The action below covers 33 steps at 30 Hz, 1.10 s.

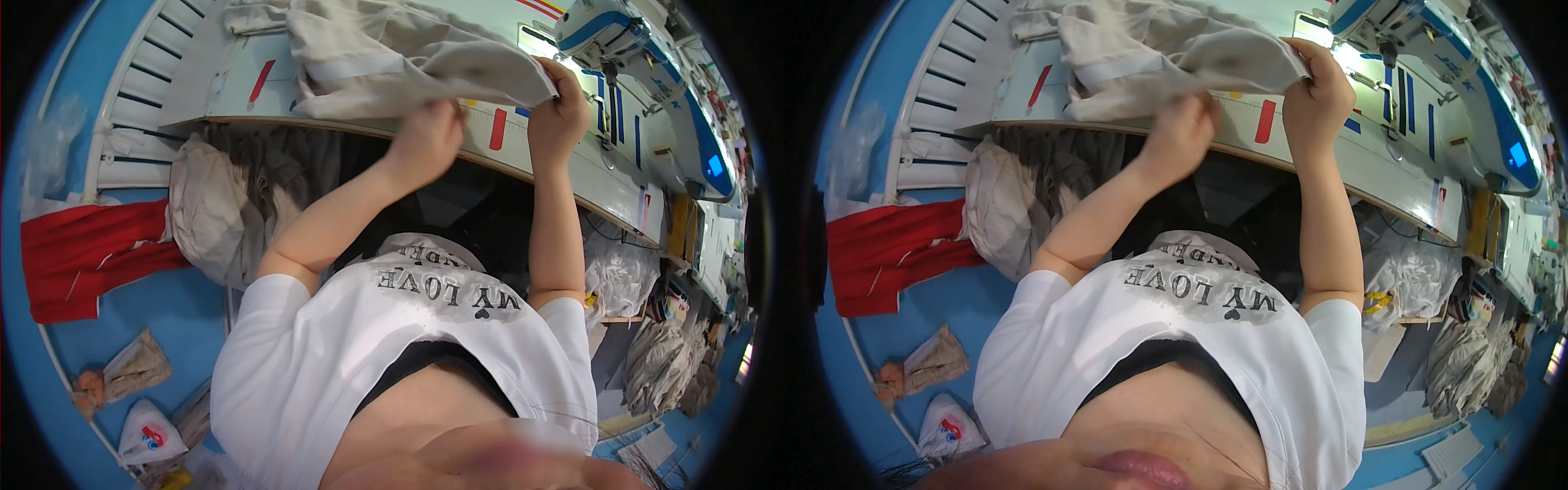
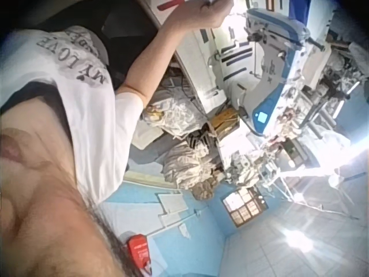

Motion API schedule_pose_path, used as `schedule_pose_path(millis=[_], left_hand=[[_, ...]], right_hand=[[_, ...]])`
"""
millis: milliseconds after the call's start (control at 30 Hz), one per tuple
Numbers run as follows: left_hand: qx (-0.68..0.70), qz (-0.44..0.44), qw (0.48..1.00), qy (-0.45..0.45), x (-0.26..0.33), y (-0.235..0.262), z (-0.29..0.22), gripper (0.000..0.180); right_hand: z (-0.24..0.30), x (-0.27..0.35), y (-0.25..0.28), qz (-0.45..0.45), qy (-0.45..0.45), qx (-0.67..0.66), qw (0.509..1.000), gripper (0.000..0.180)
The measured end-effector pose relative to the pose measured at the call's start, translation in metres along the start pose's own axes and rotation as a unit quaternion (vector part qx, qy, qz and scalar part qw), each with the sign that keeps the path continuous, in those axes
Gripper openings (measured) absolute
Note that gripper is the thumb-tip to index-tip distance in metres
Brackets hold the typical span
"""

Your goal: The person folds and aligns fabric pieces by hand, stitches along the edges using a sewing machine, and places the fabric into a basket.

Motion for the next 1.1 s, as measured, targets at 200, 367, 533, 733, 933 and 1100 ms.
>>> schedule_pose_path(millis=[200,367,533,733,933,1100], left_hand=[[-0.168,-0.105,0.975,-0.102,-0.076,0.004,0.07,0.027],[-0.063,-0.15,0.983,0.083,-0.081,0.062,0.155,0.029],[0.073,-0.167,0.969,0.167,-0.062,0.076,0.172,0.031],[0.153,-0.242,0.945,0.158,-0.06,0.11,0.156,0.033],[0.201,-0.312,0.92,0.124,-0.064,0.17,0.135,0.036],[0.177,-0.289,0.912,0.23,0.007,0.116,0.193,0.038]], right_hand=[[0.051,-0.02,-0.006,0.022,0.068,0.0,0.997,0.032],[0.083,-0.031,0.008,0.028,0.108,-0.007,0.994,0.033],[0.062,-0.011,-0.029,0.186,0.093,-0.065,0.976,0.066],[0.04,0.032,-0.076,0.269,0.119,-0.009,0.956,0.051],[-0.025,0.015,-0.021,-0.035,-0.236,-0.141,0.961,0.037],[-0.039,-0.029,0.018,-0.195,-0.195,-0.448,0.85,0.014]])
Point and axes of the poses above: each hand's wrist, its own x-axis away from the middle knuckle, its own y-axis out of the back of the hand, z = x × y, the point moved 6 cm from there along -x, towards the middle knuckle, and after that the axes turned 3 degrees about -z, right-handed, at the moved point
